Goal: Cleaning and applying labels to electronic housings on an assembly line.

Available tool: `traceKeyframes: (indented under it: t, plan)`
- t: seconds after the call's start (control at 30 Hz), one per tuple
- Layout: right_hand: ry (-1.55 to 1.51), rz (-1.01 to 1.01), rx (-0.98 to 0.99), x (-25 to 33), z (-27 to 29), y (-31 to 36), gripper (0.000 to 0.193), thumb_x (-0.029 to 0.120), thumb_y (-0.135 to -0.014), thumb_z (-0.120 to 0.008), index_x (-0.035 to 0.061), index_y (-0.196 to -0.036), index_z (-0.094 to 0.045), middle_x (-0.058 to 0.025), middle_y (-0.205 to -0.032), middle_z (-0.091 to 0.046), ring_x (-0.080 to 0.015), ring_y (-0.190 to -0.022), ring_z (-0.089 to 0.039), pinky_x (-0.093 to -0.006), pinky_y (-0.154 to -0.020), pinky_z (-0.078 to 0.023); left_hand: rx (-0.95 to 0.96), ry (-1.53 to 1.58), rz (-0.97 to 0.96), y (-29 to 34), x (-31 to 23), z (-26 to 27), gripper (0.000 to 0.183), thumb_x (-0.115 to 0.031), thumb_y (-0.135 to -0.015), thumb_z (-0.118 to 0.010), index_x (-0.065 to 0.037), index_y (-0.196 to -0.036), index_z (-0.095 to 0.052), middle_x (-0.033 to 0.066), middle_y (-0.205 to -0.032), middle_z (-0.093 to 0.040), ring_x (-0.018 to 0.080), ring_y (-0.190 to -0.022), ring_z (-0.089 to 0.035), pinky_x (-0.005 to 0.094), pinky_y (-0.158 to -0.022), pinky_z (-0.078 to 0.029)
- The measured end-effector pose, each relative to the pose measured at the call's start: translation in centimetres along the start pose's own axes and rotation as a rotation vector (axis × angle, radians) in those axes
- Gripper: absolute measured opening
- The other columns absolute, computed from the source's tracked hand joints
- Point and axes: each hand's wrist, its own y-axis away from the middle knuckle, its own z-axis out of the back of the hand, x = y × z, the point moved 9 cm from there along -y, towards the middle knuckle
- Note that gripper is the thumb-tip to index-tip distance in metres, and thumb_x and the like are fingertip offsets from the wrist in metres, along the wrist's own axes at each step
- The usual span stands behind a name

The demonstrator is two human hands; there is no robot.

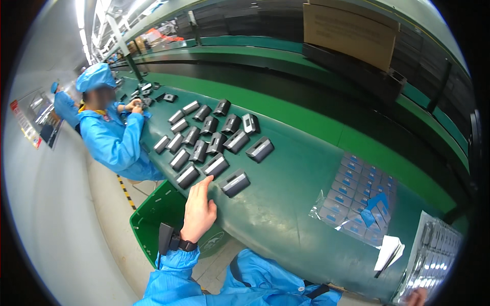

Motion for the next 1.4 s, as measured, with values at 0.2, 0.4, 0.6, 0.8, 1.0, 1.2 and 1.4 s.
traceKeyframes:
  t: [0.2,0.4,0.6,0.8,1.0,1.2,1.4]
  plan:
    - [-0.203,-0.236,0.167,1.8,-4.9,4.1,0.01,-0.003,-0.085,-0.059,-0.0039,-0.094,-0.063,-0.005,-0.085,-0.058,-0.0118,-0.075,-0.053,-0.0225,-0.066,-0.043,0.257,0.368,-0.031,-2.7,-7.9,-7.8,0.068,0.008,-0.069,-0.056,-0.004,-0.134,-0.039,0.0156,-0.107,-0.058,0.0325,-0.103,-0.052,0.0385,-0.091,-0.042]
    - [-0.292,-0.269,0.11,0.7,-7.1,4.6,0.004,-0.003,-0.08,-0.056,-0.0044,-0.082,-0.06,-0.008,-0.074,-0.054,-0.0127,-0.057,-0.055,-0.0219,-0.051,-0.045,0.429,0.501,-0.16,-1.6,-11.5,-7.5,0.076,0.012,-0.063,-0.057,-0.003,-0.135,-0.039,0.0143,-0.107,-0.054,0.0254,-0.102,-0.053,0.0337,-0.091,-0.043]
    - [-0.178,-0.211,0.19,0.3,-7.6,1.5,0.008,-0.003,-0.08,-0.061,-0.0042,-0.086,-0.066,-0.0089,-0.073,-0.064,-0.0132,-0.059,-0.062,-0.0226,-0.053,-0.046,0.542,0.296,-0.387,-4.9,-10.4,-9.2,0.079,0.013,-0.057,-0.051,-0.003,-0.134,-0.043,0.0188,-0.124,-0.049,0.0348,-0.12,-0.043,0.0392,-0.102,-0.035]
    - [0.004,-0.175,-0.046,-2.2,-2.1,1.3,0.011,-0.004,-0.078,-0.062,-0.0031,-0.088,-0.067,-0.008,-0.071,-0.063,-0.0134,-0.062,-0.061,-0.024,-0.055,-0.045,0.683,0.427,-0.32,-3.8,-13.1,-11.4,0.067,0.012,-0.053,-0.064,0.001,-0.119,-0.055,0.0136,-0.1,-0.051,0.0285,-0.098,-0.052,0.0307,-0.091,-0.041]
    - [0.325,0.045,-0.034,-3.3,-3.0,-1.1,0.02,-0.006,-0.076,-0.061,0.0031,-0.093,-0.066,-0.011,-0.084,-0.061,-0.0256,-0.074,-0.062,-0.0313,-0.062,-0.049,0.631,0.577,-0.312,0.4,-15.7,-11.0,0.034,-0.001,-0.082,-0.065,0.002,-0.115,-0.057,0.0042,-0.09,-0.055,0.0138,-0.072,-0.052,0.0246,-0.064,-0.044]
    - [0.67,0.276,0.198,-3.1,-4.6,0.3,0.033,-0.005,-0.062,-0.06,0.0096,-0.089,-0.069,-0.0089,-0.089,-0.058,-0.0257,-0.077,-0.058,-0.0362,-0.067,-0.048,0.784,0.789,-0.229,3.8,-25.0,-13.8,0.053,-0.008,-0.062,-0.082,-0.004,-0.111,-0.063,0.0062,-0.081,-0.056,0.0157,-0.07,-0.055,0.0258,-0.064,-0.049]
    - [0.642,0.405,0.275,-3.4,-5.9,0.4,0.032,-0.005,-0.06,-0.062,0.0074,-0.089,-0.068,-0.0096,-0.091,-0.058,-0.0267,-0.08,-0.057,-0.0361,-0.068,-0.047,0.873,0.747,-0.206,5.2,-25.3,-14.7,0.055,-0.006,-0.064,-0.08,-0.005,-0.116,-0.061,0.0035,-0.078,-0.053,0.0128,-0.064,-0.049,0.0261,-0.061,-0.046]
